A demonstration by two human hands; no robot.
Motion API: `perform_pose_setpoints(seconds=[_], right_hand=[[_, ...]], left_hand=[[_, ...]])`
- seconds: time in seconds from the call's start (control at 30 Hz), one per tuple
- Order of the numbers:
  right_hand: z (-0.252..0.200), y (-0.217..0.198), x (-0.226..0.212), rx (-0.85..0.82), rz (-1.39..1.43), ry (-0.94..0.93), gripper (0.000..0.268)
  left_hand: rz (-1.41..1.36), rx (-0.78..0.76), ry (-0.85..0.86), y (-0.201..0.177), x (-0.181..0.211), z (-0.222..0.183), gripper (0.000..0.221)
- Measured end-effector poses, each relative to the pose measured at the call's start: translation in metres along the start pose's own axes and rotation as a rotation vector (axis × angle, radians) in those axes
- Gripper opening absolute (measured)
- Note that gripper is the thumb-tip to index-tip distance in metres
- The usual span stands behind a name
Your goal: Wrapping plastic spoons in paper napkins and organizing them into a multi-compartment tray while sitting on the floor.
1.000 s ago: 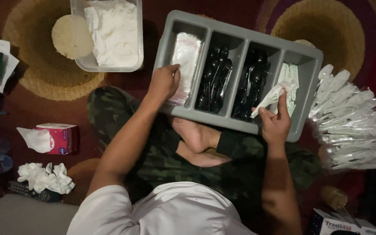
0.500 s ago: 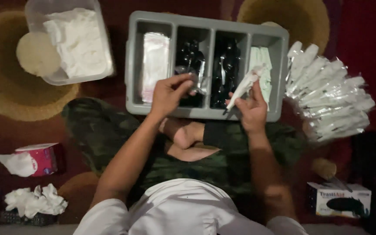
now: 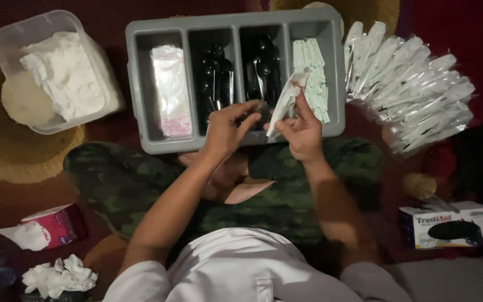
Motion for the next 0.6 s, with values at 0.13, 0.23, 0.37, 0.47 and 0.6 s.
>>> perform_pose_setpoints(seconds=[0.13,0.23,0.37,0.47,0.6], right_hand=[[-0.002,-0.001,-0.002,0.012,-0.013,-0.016,0.082],[0.003,-0.007,-0.002,0.026,0.014,-0.043,0.080],[0.009,-0.008,-0.010,0.078,0.182,-0.006,0.083],[0.008,-0.012,-0.007,0.149,0.266,0.038,0.082],[0.006,-0.003,-0.017,0.136,0.258,0.019,0.082]], left_hand=[[0.019,-0.041,0.014,0.006,-0.004,-0.006,0.029],[-0.005,0.039,-0.102,0.014,-0.008,-0.014,0.034],[-0.398,0.175,-0.442,0.028,-0.025,-0.042,0.042],[-0.676,0.112,-0.679,0.045,-0.038,-0.059,0.041],[-1.053,-0.077,-0.749,0.055,-0.023,-0.053,0.062]])
Point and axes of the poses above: each hand's wrist, its own z-axis towards the middle knuckle, its own y-axis out of the palm, x = y × z, the point moved 1 cm from there along z, towards the middle knuckle, and after that the axes turned 1 degree about y, right-handed, at the moved point
